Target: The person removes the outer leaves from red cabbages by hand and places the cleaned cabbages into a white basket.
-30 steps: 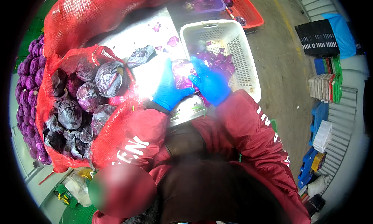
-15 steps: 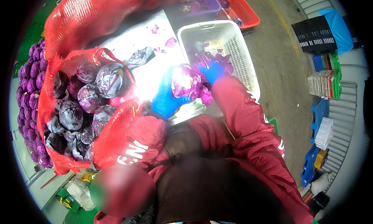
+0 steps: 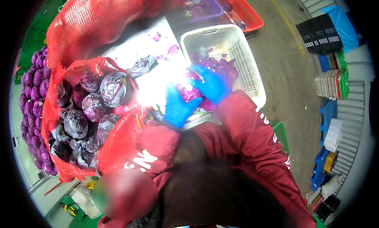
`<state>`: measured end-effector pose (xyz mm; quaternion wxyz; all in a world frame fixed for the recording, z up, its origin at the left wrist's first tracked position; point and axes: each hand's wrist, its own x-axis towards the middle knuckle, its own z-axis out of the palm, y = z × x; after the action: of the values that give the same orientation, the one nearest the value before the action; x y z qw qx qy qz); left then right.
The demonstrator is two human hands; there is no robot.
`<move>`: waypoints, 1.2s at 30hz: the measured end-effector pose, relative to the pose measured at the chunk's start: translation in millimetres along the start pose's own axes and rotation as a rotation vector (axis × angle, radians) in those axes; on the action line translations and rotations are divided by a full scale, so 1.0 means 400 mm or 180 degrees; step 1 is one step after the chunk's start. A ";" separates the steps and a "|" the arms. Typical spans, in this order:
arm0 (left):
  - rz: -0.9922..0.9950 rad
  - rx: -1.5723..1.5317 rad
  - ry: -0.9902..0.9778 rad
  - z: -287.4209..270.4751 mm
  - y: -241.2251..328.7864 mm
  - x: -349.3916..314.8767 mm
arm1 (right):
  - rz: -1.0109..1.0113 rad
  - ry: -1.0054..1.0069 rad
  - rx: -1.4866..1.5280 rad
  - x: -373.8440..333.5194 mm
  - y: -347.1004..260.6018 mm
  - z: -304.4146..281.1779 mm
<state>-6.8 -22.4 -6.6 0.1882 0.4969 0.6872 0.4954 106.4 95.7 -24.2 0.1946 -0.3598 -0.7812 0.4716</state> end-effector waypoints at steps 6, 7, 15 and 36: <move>-0.1100 -0.0654 -0.0192 0.002 -0.007 0.057 | -0.0001 -0.0318 -0.0808 0.034 -0.036 -0.016; -0.0948 -0.0452 -0.0208 -0.004 -0.014 0.049 | -0.0104 -0.0400 -0.0754 0.047 0.001 0.005; -0.0443 0.0392 -0.0561 -0.008 -0.015 -0.036 | 0.0491 -0.1584 -0.1745 0.204 0.067 -0.037; -0.0465 0.0512 -0.0088 0.038 -0.016 0.085 | 0.0591 -0.0167 -0.0115 0.066 -0.039 -0.079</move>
<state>-13.4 14.5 -10.9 0.1928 0.4658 0.7564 0.4168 103.2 129.7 3.8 0.1231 -0.4216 -0.7577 0.4827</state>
